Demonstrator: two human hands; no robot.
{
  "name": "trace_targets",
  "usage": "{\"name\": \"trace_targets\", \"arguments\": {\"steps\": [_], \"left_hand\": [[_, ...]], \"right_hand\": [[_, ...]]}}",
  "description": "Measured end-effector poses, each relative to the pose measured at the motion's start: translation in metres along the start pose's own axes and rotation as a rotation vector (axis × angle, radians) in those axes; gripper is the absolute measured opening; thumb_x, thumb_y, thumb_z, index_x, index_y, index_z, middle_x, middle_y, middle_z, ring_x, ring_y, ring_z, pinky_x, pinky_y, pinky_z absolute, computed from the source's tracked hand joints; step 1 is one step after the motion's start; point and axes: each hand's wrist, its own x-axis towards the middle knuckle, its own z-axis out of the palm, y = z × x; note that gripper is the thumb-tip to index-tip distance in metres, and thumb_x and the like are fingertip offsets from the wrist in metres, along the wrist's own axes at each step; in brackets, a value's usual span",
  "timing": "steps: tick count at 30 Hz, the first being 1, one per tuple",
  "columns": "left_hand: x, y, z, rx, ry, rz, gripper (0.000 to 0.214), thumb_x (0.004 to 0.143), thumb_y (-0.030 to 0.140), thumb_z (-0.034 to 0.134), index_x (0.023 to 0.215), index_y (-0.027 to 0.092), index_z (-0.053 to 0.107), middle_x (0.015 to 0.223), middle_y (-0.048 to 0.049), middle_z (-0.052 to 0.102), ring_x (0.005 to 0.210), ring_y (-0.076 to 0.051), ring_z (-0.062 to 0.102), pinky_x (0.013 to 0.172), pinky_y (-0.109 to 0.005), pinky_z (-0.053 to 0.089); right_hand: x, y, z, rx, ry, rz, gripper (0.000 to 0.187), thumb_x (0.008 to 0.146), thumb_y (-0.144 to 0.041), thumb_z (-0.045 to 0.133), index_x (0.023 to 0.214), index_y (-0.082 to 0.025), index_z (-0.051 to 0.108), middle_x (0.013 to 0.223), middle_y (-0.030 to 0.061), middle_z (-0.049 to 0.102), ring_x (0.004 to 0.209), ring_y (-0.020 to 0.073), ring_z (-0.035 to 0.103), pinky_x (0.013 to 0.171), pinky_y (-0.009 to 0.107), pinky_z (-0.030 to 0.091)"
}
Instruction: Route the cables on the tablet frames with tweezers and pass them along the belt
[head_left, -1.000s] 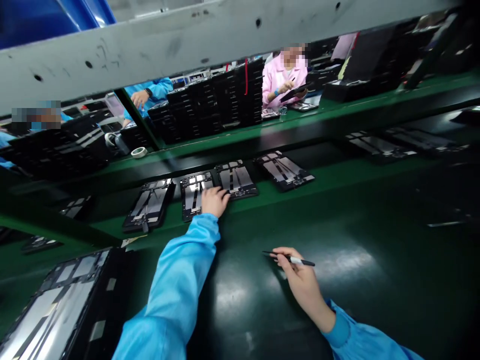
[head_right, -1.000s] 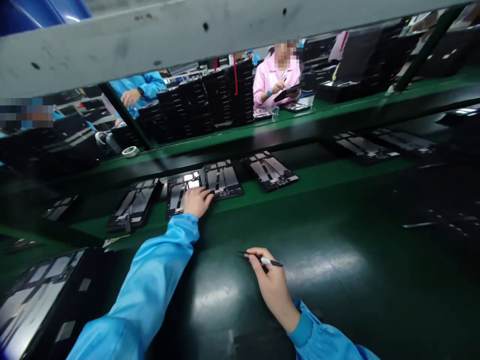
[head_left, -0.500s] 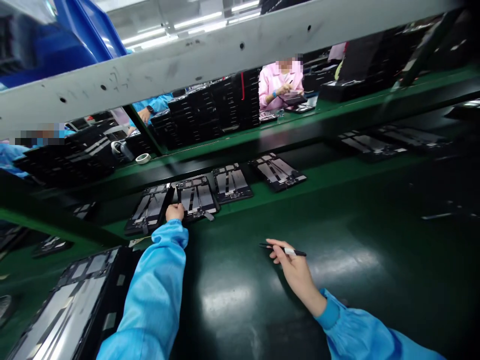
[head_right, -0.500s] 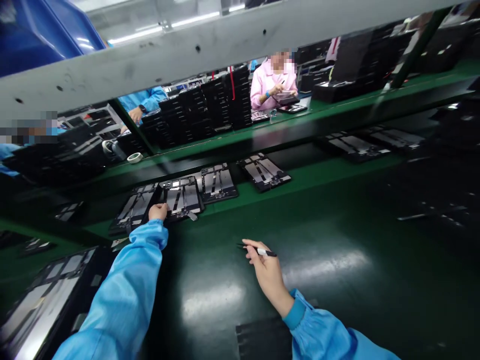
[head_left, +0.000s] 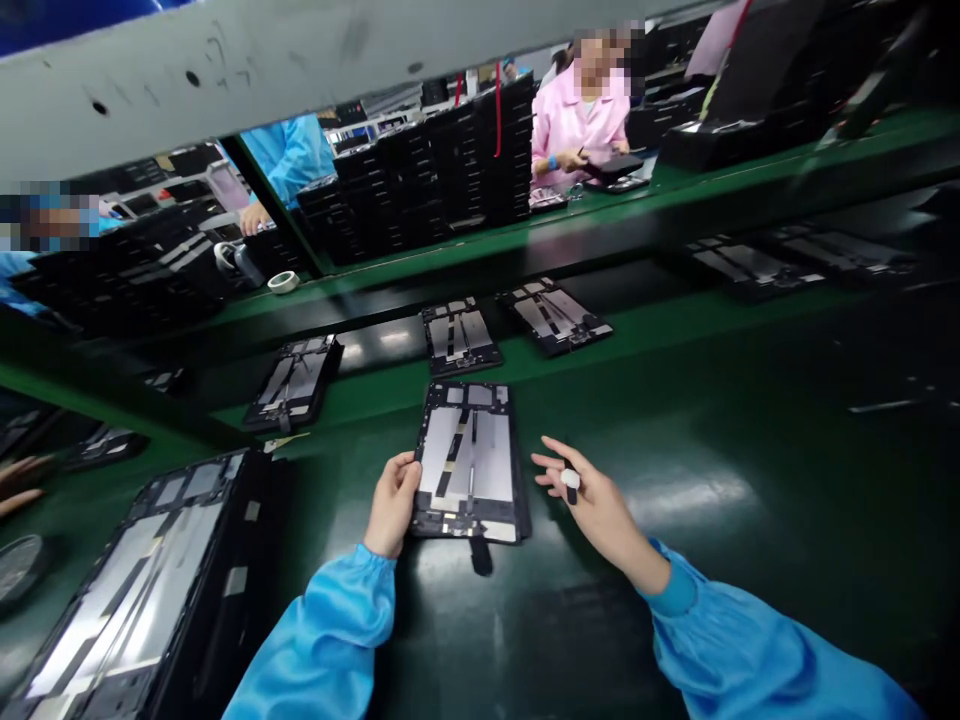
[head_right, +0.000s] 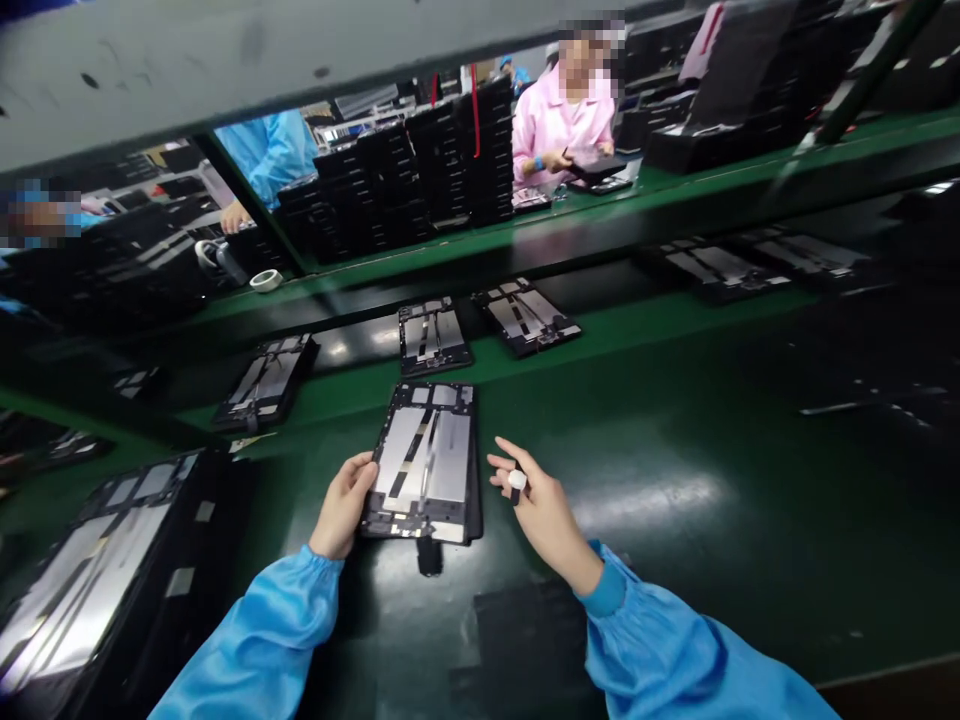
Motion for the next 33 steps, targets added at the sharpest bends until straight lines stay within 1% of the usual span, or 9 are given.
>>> {"name": "trace_targets", "arguments": {"steps": [3,6,8,13,19,22,25,29,33], "left_hand": [[-0.018,0.002,-0.013,0.110,-0.087,0.034,0.047,0.072,0.048,0.073,0.107,0.017,0.068,0.095,-0.0056,0.068,0.089,-0.019,0.064,0.081,-0.030,0.051],[-0.038,-0.001,-0.033,0.383,-0.301,0.130,0.052,0.074,0.041,0.072,0.121,0.019,0.064,0.092,-0.0037,0.063,0.074,-0.015,0.060,0.068,-0.028,0.053],[-0.054,-0.008,-0.036,0.523,-0.406,0.229,0.054,0.080,0.037,0.067,0.131,0.021,0.057,0.094,-0.0029,0.060,0.065,-0.012,0.057,0.059,-0.025,0.052],[-0.090,-0.022,-0.009,0.635,-0.298,0.424,0.034,0.094,0.030,0.053,0.128,0.022,0.055,0.097,-0.0030,0.062,0.069,-0.012,0.061,0.066,-0.025,0.054],[-0.095,-0.004,-0.001,0.786,-0.307,0.560,0.034,0.094,0.039,0.058,0.123,0.022,0.056,0.105,-0.0057,0.065,0.092,-0.020,0.064,0.077,-0.033,0.055],[-0.092,0.000,0.003,0.745,-0.314,0.666,0.030,0.096,0.039,0.056,0.118,0.021,0.061,0.100,-0.0058,0.065,0.092,-0.020,0.063,0.077,-0.032,0.054],[-0.090,-0.002,0.012,0.694,-0.321,0.729,0.021,0.099,0.033,0.051,0.102,0.021,0.067,0.088,-0.0038,0.064,0.082,-0.017,0.062,0.071,-0.029,0.052],[-0.090,-0.004,0.017,0.579,-0.339,0.659,0.017,0.097,0.029,0.055,0.093,0.021,0.069,0.085,-0.0033,0.066,0.081,-0.016,0.062,0.072,-0.028,0.051],[-0.091,-0.005,0.015,0.495,-0.354,0.577,0.013,0.094,0.029,0.060,0.088,0.020,0.068,0.085,-0.0030,0.067,0.082,-0.016,0.063,0.072,-0.027,0.051]], "right_hand": [[-0.016,-0.006,-0.013,-0.217,-0.164,0.027,0.067,0.084,-0.036,0.064,0.146,-0.027,0.040,0.136,0.0130,0.062,0.108,0.0269,0.069,0.088,0.041,0.057],[-0.032,-0.013,-0.019,-0.377,-0.292,0.007,0.085,0.078,-0.029,0.070,0.152,-0.032,0.028,0.145,0.0094,0.054,0.121,0.0288,0.061,0.092,0.041,0.055],[-0.038,-0.014,-0.019,-0.427,-0.315,-0.015,0.083,0.078,-0.025,0.067,0.152,-0.031,0.029,0.143,0.0086,0.056,0.122,0.0285,0.060,0.094,0.041,0.054],[-0.036,-0.004,-0.031,-0.430,-0.237,0.001,0.059,0.081,-0.027,0.060,0.139,-0.025,0.047,0.127,0.0108,0.067,0.100,0.0263,0.071,0.084,0.039,0.058],[-0.035,-0.014,-0.051,-0.490,-0.188,-0.044,0.056,0.083,-0.040,0.066,0.135,-0.025,0.053,0.115,0.0110,0.073,0.093,0.0289,0.073,0.080,0.043,0.060],[-0.035,-0.031,-0.035,-0.476,-0.194,-0.123,0.052,0.085,-0.036,0.067,0.135,-0.028,0.053,0.123,0.0094,0.070,0.107,0.0317,0.068,0.089,0.047,0.057],[-0.035,-0.040,-0.006,-0.414,-0.377,-0.198,0.039,0.091,-0.027,0.061,0.130,-0.030,0.059,0.120,0.0069,0.070,0.110,0.0288,0.067,0.091,0.045,0.057],[-0.033,-0.035,0.027,-0.362,-0.524,-0.304,0.034,0.091,-0.015,0.058,0.122,-0.028,0.063,0.107,0.0063,0.072,0.097,0.0238,0.070,0.082,0.039,0.058],[-0.033,-0.028,0.039,-0.337,-0.468,-0.349,0.024,0.091,-0.012,0.056,0.111,-0.022,0.065,0.094,0.0059,0.071,0.086,0.0215,0.069,0.076,0.035,0.056]]}}
